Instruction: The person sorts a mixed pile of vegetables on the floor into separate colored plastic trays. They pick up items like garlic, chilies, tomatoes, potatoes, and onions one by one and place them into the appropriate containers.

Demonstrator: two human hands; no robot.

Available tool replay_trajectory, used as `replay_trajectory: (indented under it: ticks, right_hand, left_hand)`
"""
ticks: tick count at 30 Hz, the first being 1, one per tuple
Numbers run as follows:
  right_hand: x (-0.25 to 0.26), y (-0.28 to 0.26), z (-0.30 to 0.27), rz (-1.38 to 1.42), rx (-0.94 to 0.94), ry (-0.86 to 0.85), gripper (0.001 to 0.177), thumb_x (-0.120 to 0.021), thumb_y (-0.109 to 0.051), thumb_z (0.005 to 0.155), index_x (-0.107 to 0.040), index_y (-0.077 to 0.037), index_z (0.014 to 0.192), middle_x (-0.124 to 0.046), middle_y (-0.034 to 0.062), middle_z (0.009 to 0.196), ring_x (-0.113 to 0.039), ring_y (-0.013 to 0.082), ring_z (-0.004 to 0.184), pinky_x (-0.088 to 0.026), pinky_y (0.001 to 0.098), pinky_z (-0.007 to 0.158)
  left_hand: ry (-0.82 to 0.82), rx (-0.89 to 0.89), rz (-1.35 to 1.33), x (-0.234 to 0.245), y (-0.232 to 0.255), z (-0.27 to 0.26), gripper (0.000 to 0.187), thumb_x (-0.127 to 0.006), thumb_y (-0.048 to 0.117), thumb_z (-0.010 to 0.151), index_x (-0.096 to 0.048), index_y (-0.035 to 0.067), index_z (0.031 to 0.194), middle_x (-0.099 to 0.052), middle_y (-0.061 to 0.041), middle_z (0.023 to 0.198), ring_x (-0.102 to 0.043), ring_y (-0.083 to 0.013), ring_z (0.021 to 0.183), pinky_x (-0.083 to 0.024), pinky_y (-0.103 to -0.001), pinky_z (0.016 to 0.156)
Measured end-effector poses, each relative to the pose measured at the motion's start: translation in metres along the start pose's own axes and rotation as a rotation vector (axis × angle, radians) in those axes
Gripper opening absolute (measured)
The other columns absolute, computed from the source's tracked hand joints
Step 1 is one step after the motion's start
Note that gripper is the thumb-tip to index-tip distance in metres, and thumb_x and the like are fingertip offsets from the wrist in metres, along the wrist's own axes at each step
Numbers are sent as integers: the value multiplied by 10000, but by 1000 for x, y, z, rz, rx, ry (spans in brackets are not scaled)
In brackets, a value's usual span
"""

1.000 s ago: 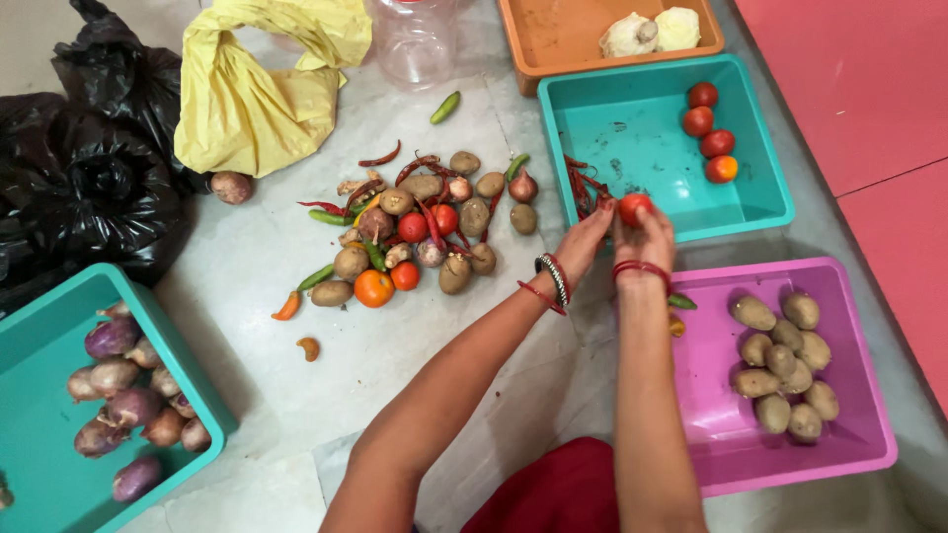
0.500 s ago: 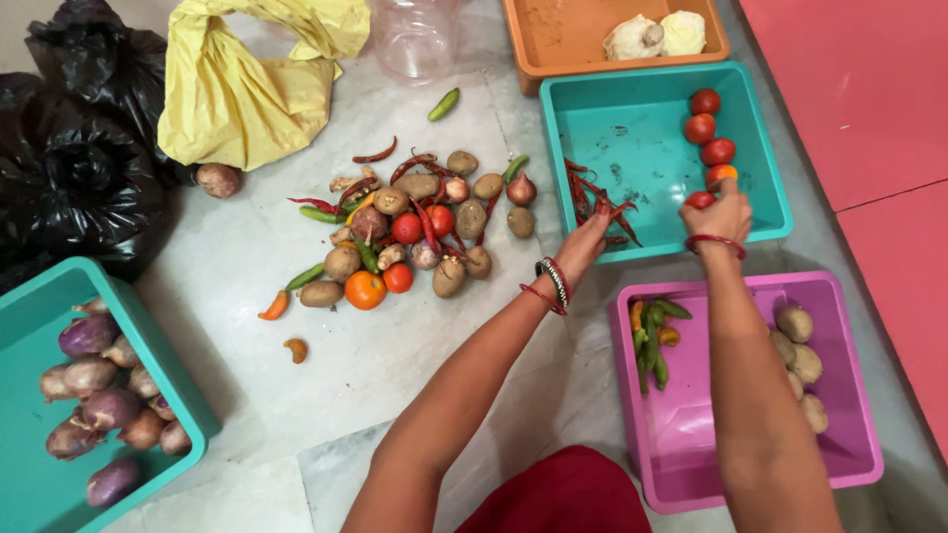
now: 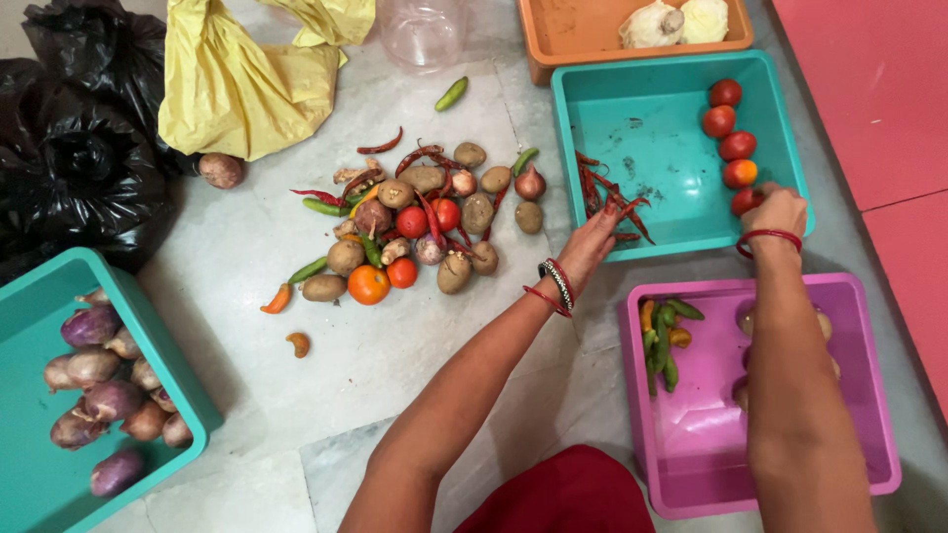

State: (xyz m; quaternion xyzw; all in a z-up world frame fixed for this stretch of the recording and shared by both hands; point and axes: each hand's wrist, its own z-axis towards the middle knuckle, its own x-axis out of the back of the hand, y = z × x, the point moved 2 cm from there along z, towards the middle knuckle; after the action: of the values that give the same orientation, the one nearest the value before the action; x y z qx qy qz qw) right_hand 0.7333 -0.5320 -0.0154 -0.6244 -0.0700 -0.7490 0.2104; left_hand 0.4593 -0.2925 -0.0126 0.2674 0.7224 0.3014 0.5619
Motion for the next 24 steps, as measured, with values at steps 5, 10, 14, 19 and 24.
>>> replay_trajectory:
  ticks: [5, 10, 14, 19, 24]
  right_hand:
    - [10, -6, -12, 110, 2, 32, 358, -671, 15, 798, -780, -73, 1128, -682, 305, 1108, -662, 475, 1013, -530, 518, 914]
    - [29, -56, -24, 145, 184, 112, 309, -627, 15, 834, -797, -84, 1072, -706, 278, 1078, -672, 454, 999, -535, 510, 944]
    - [49, -108, -40, 259, 274, 129, 287, -611, 21, 834, -798, -79, 1028, -714, 265, 1020, -678, 430, 951, -550, 493, 898]
    - [69, -171, -59, 394, 250, 75, 292, -605, 23, 833, -793, -79, 1033, -721, 238, 954, -706, 369, 832, -572, 451, 818]
    - [70, -247, -94, 560, 359, 63, 263, -620, 24, 850, -781, -74, 1034, -742, 193, 951, -723, 316, 792, -580, 416, 769]
  left_hand:
    - [59, -40, -45, 4, -3, -4, 925, -497, 675, 957, -286, 64, 1618, -368, -156, 1631, -305, -317, 1531, -252, -457, 1231]
    - [137, -39, -63, 19, 7, -19, 877, -534, 654, 931, -354, 80, 1569, -422, -157, 1596, -393, -319, 1478, -356, -525, 1157]
    - [190, -44, -23, 32, 19, -34, 843, -518, 652, 940, -397, 90, 1556, -447, -150, 1574, -415, -320, 1462, -373, -535, 1132]
    - [265, -47, -38, 57, 22, -49, 770, -517, 614, 961, -434, 99, 1528, -481, -133, 1537, -449, -324, 1430, -417, -513, 1101]
    - [405, -93, 137, 91, 21, -70, 452, -639, 318, 947, -625, 75, 1327, -653, -66, 1211, -631, -200, 1076, -533, -367, 845]
